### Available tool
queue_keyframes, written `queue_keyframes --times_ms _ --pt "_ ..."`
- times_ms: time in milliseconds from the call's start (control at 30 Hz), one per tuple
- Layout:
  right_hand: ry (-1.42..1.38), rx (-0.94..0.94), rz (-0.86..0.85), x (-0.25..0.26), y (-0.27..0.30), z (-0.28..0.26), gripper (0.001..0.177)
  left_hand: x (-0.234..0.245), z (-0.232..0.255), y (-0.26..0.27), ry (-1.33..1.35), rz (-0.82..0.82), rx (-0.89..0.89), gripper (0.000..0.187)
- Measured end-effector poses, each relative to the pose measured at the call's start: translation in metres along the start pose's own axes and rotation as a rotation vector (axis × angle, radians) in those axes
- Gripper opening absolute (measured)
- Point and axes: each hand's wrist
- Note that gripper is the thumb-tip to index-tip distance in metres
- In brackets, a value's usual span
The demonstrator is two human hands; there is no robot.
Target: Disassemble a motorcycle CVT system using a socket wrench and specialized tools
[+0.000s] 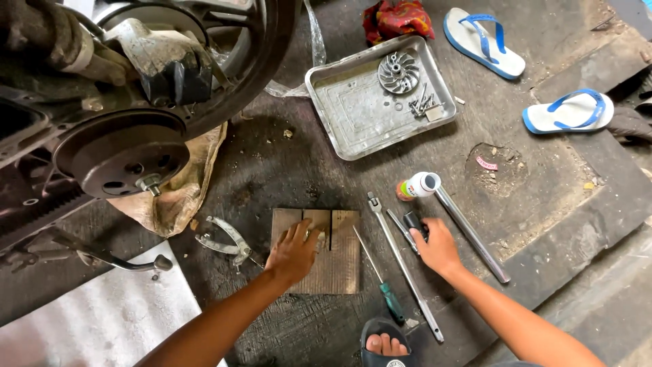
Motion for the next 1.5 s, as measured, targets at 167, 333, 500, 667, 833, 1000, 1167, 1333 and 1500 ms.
queue_keyframes --times_ms 167,333,500,667,833,1000,1167,1333,1500 --pt "-0.052 0.036 0.116 0.026 0.010 -0.036 0.037 0.015 0.022 0.001 0.008 0.032 -0.059 0.053" --pt "-0.320 -0.034 -0.214 0.077 0.022 -0.125 0.037 0.071 0.066 -0.012 0.124 -0.050 -0.143 0.057" --pt "-1.040 -0.157 -0.745 0.077 0.047 -0.176 0.024 0.090 0.077 -0.006 0.477 -0.004 -0.199 0.051" --pt "-0.396 0.023 -0.396 0.054 0.039 -0.131 0.032 0.116 0.046 0.019 0.917 -0.249 0.410 0.048" --pt "0.470 0.063 -0.438 0.034 0.041 -0.093 0.046 0.116 -0.008 0.073 1.391 0.051 0.509 0.041" --pt "0.305 0.069 -0.277 -0.001 0.046 -0.062 0.040 0.177 -0.026 0.102 1.027 0.219 0.452 0.049" --pt "-0.632 -0.153 -0.528 0.065 0.051 -0.135 0.022 0.193 -0.039 0.113 1.011 0.242 0.299 0.037" --pt "-0.390 0.074 -0.505 0.129 0.055 -0.209 0.036 0.201 -0.044 0.107 0.976 0.191 0.107 0.030" --pt "-0.029 0.364 -0.442 0.164 0.065 -0.250 0.018 0.210 -0.039 0.102 0.900 0.065 0.107 0.038"
Point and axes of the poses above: each hand's wrist, its own y-axis away from the middle knuckle, its own x-axis out of the back of the hand, z = x × y, and after that the axes turned 8 degrees about y, right-handed
